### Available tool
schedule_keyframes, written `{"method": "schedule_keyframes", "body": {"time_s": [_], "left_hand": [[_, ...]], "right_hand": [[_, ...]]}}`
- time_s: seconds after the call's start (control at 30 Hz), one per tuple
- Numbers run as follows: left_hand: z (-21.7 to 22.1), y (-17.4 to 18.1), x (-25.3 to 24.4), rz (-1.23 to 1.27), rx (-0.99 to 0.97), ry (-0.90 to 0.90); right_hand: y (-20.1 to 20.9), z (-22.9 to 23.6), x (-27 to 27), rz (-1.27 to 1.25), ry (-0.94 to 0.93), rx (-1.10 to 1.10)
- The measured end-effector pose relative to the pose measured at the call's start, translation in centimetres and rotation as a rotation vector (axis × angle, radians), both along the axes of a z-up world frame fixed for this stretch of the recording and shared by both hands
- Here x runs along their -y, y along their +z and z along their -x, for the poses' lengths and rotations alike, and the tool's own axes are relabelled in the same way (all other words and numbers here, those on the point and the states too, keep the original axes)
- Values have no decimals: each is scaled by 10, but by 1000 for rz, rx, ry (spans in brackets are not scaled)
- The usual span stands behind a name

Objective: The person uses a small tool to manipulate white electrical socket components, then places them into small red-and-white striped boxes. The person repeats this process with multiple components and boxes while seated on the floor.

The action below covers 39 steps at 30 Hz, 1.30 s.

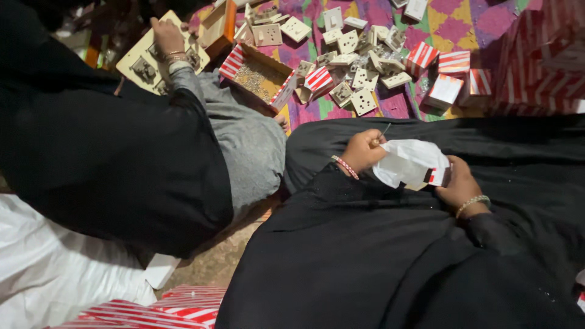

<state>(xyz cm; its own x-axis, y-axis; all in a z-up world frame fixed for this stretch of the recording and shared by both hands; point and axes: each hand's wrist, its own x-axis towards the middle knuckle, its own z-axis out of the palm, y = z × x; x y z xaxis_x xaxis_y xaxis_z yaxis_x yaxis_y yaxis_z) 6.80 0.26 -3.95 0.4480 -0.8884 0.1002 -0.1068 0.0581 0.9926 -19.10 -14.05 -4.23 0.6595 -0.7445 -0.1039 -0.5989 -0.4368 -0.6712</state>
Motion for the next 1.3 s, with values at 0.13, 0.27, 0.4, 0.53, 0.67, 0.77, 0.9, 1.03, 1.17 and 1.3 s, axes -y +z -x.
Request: {"method": "schedule_keyframes", "body": {"time_s": [0.13, 0.27, 0.4, 0.53, 0.67, 0.77, 0.9, 1.03, 1.17, 1.3], "left_hand": [[4, 8, -9, -109, 156, -55], [21, 12, -20, -189, 749, -410], [38, 8, -36, -366, 752, -660], [49, 12, -43, -449, 725, -559], [51, 20, -42, -534, 747, -446], [46, 20, -37, -410, 695, -347], [40, 9, -27, -216, 383, -144], [44, 0, -14, -144, 64, 12], [38, -10, 12, -64, -102, 62], [51, -41, 21, -92, -390, -76]], "right_hand": [[16, 11, -2, 289, 63, 15], [32, 17, -4, 422, 47, -66], [46, 20, -9, 351, -68, -200], [59, 27, -12, 405, -104, -127], [59, 42, -8, 461, -148, -49], [41, 49, 1, 411, -137, 197], [6, 49, 14, 177, -52, 454], [-16, 34, 2, -84, 28, 502], [-17, 8, -9, 39, 103, 339], [-13, 18, -27, -45, 76, 391]]}}
